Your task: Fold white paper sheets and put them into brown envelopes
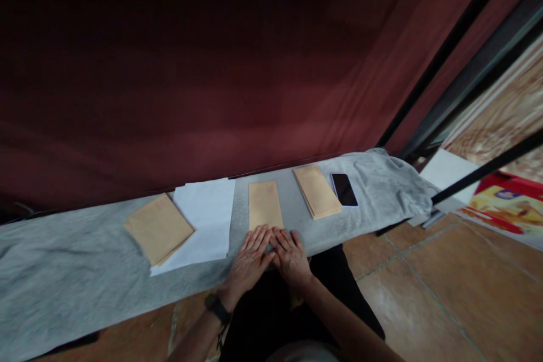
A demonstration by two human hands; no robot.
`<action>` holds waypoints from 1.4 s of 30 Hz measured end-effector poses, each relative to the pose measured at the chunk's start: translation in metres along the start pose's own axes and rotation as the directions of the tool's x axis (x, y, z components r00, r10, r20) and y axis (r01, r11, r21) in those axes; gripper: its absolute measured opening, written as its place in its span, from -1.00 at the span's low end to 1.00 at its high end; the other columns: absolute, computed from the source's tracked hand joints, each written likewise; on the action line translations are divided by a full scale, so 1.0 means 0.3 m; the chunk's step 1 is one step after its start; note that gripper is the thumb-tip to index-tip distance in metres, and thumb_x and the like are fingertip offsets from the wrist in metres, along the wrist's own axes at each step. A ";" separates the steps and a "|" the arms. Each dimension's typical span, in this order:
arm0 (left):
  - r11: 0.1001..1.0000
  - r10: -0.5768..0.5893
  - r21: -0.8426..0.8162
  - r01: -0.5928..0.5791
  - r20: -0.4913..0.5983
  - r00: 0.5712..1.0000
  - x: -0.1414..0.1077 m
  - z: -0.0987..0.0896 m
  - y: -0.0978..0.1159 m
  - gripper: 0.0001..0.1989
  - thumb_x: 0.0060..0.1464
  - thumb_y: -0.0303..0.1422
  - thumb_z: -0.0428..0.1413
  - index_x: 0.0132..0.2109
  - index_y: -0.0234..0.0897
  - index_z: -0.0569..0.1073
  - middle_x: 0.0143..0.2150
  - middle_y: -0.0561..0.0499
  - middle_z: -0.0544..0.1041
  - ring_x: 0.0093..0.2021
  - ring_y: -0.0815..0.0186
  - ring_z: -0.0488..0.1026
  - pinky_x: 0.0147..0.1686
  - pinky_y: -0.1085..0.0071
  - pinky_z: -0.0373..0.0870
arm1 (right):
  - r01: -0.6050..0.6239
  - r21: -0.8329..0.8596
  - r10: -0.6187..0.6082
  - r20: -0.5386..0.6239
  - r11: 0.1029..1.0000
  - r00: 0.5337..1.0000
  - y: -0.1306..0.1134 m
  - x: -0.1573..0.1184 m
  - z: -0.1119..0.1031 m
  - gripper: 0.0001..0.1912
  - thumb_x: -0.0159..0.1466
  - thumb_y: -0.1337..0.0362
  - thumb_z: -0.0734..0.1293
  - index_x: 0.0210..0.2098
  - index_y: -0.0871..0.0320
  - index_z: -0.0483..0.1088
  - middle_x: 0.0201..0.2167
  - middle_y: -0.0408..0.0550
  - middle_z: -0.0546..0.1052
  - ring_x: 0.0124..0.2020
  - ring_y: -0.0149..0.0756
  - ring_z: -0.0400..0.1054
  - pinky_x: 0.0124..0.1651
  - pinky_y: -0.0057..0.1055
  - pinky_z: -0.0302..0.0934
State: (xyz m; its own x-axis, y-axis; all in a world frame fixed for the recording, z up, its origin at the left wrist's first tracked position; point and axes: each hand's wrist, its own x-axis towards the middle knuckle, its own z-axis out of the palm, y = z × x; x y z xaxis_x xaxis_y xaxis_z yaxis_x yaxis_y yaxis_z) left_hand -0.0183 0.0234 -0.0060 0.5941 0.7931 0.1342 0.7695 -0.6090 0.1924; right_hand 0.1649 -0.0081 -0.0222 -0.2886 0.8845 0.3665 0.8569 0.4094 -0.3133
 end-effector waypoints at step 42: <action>0.983 -0.155 0.076 0.169 -0.158 0.975 -0.047 0.034 0.071 -0.44 0.34 -0.18 -0.15 0.37 -0.34 0.21 0.37 -0.20 0.26 0.39 0.11 0.17 0.33 0.07 0.18 | -0.124 -0.036 0.121 -0.096 0.992 0.988 0.042 -0.033 -0.034 -0.54 0.44 0.20 0.19 0.29 0.09 0.28 0.25 -0.02 0.40 0.26 -0.20 0.26 0.38 -0.13 -0.06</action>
State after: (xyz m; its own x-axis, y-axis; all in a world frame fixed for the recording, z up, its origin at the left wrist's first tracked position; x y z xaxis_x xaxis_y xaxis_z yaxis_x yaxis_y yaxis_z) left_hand -0.0079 -0.0008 -0.0138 0.4228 0.8696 0.2550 0.8741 -0.4656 0.1383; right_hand 0.1829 -0.0139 -0.0208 -0.1410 0.9020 0.4082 0.9008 0.2880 -0.3251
